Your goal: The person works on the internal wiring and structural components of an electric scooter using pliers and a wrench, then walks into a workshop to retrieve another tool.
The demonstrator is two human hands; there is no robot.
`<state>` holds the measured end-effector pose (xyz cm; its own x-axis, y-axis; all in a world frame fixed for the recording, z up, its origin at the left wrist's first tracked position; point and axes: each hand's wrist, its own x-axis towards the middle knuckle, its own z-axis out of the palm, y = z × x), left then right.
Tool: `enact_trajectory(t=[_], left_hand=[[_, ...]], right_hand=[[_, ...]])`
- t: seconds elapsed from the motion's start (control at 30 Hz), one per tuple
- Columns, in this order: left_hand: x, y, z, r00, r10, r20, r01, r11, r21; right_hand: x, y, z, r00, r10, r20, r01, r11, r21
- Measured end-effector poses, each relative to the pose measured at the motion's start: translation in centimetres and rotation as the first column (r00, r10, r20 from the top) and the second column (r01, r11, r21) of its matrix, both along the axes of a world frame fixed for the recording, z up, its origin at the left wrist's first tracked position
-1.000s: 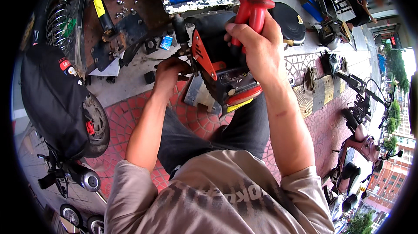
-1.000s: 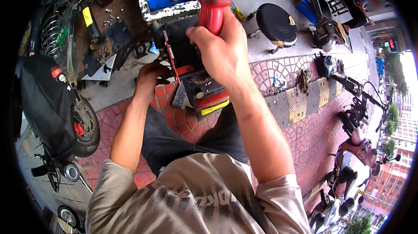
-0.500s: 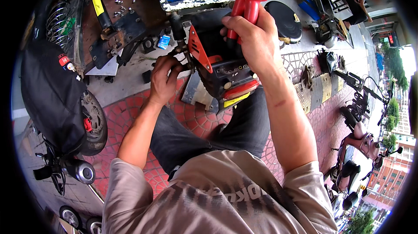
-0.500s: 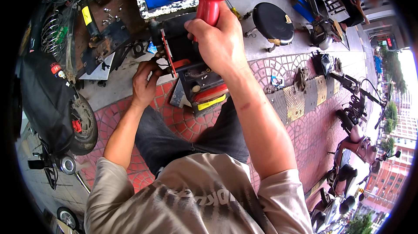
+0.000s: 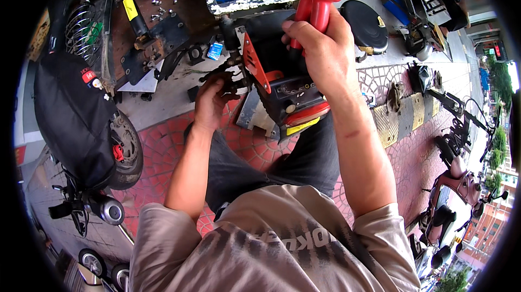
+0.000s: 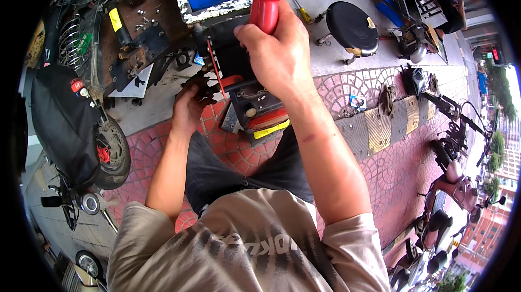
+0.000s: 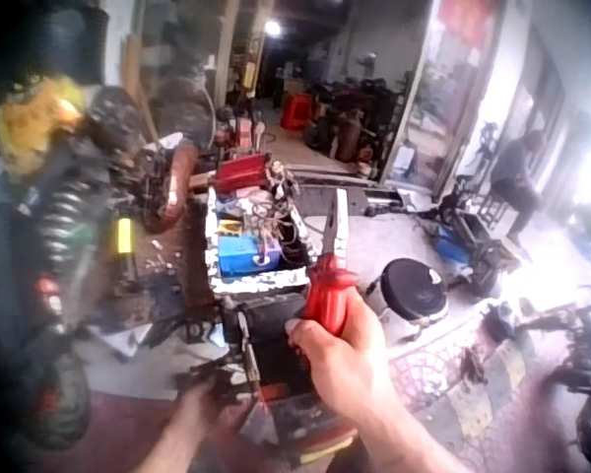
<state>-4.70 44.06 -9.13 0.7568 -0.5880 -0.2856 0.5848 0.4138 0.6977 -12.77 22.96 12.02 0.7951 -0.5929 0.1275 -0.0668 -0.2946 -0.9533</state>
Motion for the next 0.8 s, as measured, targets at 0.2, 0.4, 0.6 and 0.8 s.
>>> enact_trajectory(t=[0.2, 0.4, 0.6, 0.8], left_hand=[[0.8, 1.6, -2.4, 0.984, -0.153, 0.090, 0.148, 0.987, 0.055], [0.9, -0.1, -2.9, 0.997, -0.080, 0.003, 0.080, 0.997, -0.015], [1.9, -1.9, -2.0, 0.989, -0.138, -0.061, 0.143, 0.986, 0.089], [1.4, -2.1, -1.6, 0.973, -0.120, -0.199, 0.131, 0.990, 0.045]], right_hand=[[0.4, 0.4, -0.1, 1.000, 0.010, 0.011, -0.010, 1.000, -0.002], [0.2, 0.7, 0.1, 1.000, 0.012, 0.003, -0.012, 1.000, -0.020], [0.4, 1.3, 0.2, 0.999, 0.034, -0.023, -0.034, 0.999, -0.009], [0.5, 1.2, 0.0, 0.999, 0.030, -0.030, -0.031, 0.999, -0.040]])
